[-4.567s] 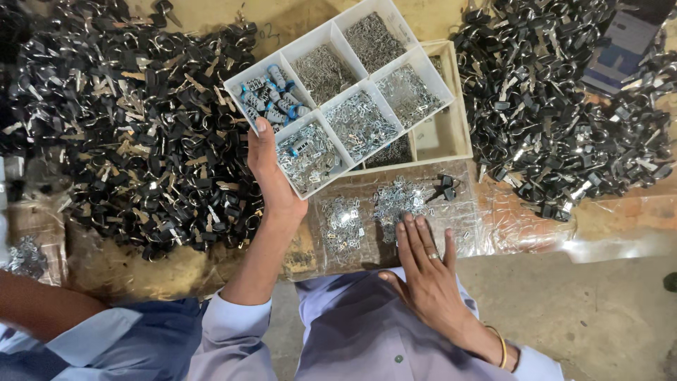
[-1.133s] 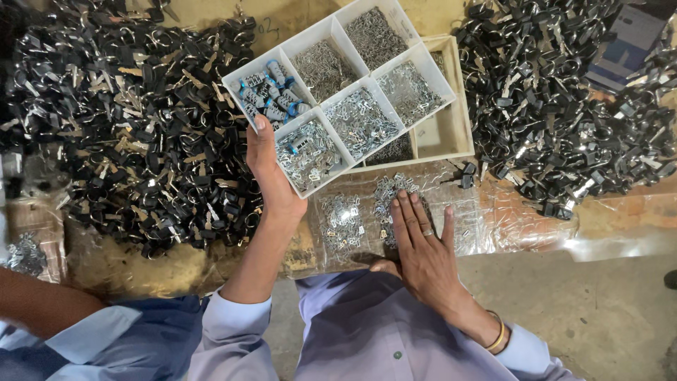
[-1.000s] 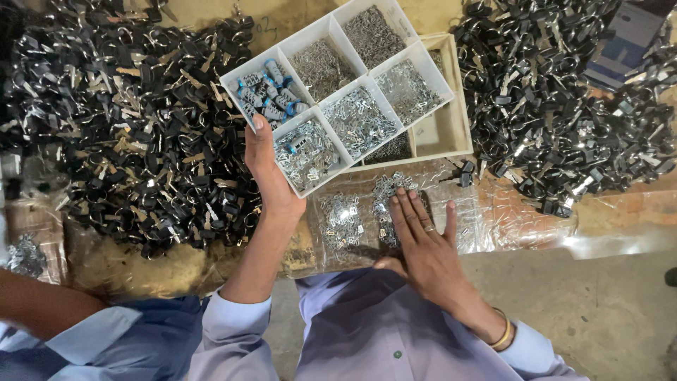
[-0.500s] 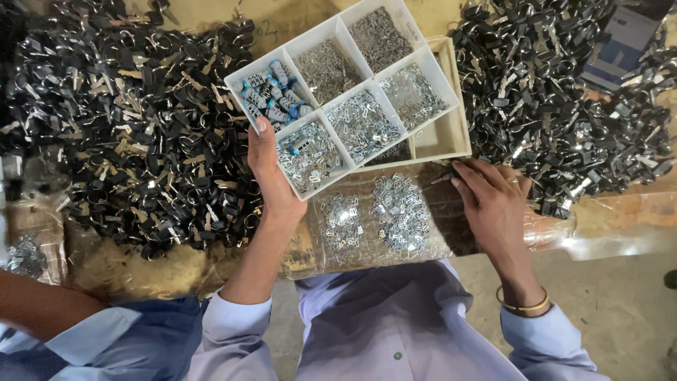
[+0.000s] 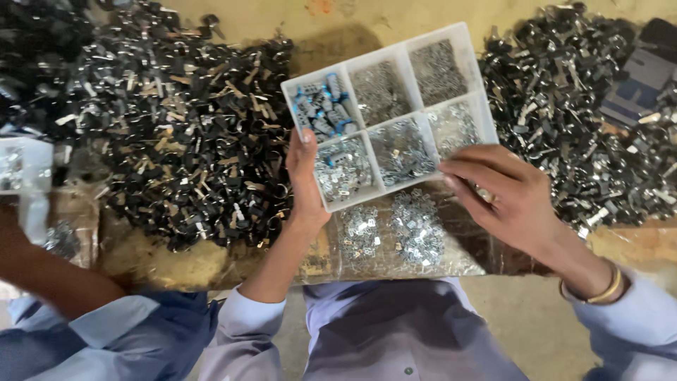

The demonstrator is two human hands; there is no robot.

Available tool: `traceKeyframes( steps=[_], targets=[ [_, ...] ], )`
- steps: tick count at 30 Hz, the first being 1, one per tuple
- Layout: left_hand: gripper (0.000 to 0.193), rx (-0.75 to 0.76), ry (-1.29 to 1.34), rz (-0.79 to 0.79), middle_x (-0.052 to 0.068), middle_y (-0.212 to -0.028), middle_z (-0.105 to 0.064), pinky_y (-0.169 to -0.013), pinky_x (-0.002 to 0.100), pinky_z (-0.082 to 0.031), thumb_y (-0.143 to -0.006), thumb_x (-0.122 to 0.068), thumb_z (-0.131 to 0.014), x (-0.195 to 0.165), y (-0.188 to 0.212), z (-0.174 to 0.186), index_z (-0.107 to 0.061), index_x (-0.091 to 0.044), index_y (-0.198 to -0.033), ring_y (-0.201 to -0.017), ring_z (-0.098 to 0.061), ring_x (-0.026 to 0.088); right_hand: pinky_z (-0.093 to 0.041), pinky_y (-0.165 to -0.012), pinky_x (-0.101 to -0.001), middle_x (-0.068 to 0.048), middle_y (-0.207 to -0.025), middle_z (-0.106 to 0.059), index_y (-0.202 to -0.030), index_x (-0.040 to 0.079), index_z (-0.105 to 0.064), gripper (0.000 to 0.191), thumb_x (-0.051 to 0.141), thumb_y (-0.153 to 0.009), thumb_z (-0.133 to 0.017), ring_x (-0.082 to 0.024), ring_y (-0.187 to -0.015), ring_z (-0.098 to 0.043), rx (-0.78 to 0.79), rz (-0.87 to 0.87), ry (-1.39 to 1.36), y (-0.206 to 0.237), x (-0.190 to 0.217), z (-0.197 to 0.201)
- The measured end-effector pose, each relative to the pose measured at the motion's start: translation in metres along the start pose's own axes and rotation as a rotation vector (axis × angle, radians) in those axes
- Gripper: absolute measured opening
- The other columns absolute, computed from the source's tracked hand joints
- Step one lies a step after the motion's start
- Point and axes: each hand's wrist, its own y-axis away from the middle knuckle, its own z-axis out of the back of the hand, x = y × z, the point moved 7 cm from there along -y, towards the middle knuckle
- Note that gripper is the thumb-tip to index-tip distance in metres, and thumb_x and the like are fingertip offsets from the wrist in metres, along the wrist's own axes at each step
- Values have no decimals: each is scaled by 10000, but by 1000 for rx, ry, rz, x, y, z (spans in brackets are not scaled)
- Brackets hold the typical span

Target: The person picks small metal parts from a compartment tray and from piles on the workbench and assembles them together with a small blue-and-white plastic component by hand, placing completed pieces on the bench. The person occasionally repositions the tray and reaches across the bench for more parts.

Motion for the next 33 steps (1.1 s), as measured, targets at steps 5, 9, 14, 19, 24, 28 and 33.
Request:
traceKeyframes(
  steps=[5, 9, 14, 19, 24, 28, 33],
  targets=[
    [511, -50, -63, -7, 73, -1218, -637, -903, 346, -597, -1061, -405, -638, -12, 6, 4, -524, -31, -1390, -1086, -661, 148, -581, -966, -363, -73, -1199, -707, -1154, 45, -725, 290, 33, -867, -766, -258, -1139, -676, 182, 193, -143, -58, 46, -53],
    [440, -53, 28, -12, 77, -1133, -645, -773, 342, -583, -1058, -387, -627, -20, 6, 7, -527, -54, -1327, -965, -665, 170, -470, -925, -455, -47, -1140, -679, -1116, 87, -742, 411, 101, -706, -775, -302, -1127, -543, 246, 353, 175, -74, 81, -79],
    [431, -93, 17, -23, 50, -1121, -630, -783, 316, -556, -1045, -379, -642, -25, 9, 16, -532, -65, -1319, -960, -629, 149, -396, -854, -411, 0, -1187, -666, -1108, 93, -748, 418, 128, -692, -753, -236, -1103, -524, 314, 409, 270, -87, 100, -95],
    [447, -106, -16, -23, 26, -1137, -624, -864, 303, -541, -1039, -376, -656, -25, 10, 23, -535, -59, -1330, -1014, -615, 122, -422, -887, -394, -73, -1199, -647, -1124, 32, -709, 423, 97, -707, -733, -251, -1146, -554, 340, 324, 429, -86, 105, -104],
    [479, -102, 17, -4, 16, -1099, -628, -804, 300, -502, -1010, -381, -682, -23, 13, 24, -551, -78, -1356, -959, -588, 124, -434, -1006, -452, -136, -1151, -616, -1171, -27, -650, 542, 55, -639, -703, -318, -1152, -582, 416, 326, 208, -82, 112, -120],
    [491, -122, -25, -7, 16, -1131, -642, -839, 289, -514, -1016, -398, -674, -23, 14, 28, -544, -61, -1348, -984, -596, 113, -451, -1029, -423, -166, -1176, -590, -1246, -78, -625, 615, 2, -639, -680, -348, -1155, -577, 402, 258, 203, -76, 110, -130],
    [524, -116, -108, -50, 9, -1108, -588, -819, 301, -500, -1051, -411, -685, -27, 15, 31, -528, -51, -1397, -978, -560, 105, -493, -970, -402, -140, -1163, -589, -1187, -10, -646, 485, -36, -704, -681, -331, -1152, -588, 563, 151, 138, -69, 101, -143]
  ],
)
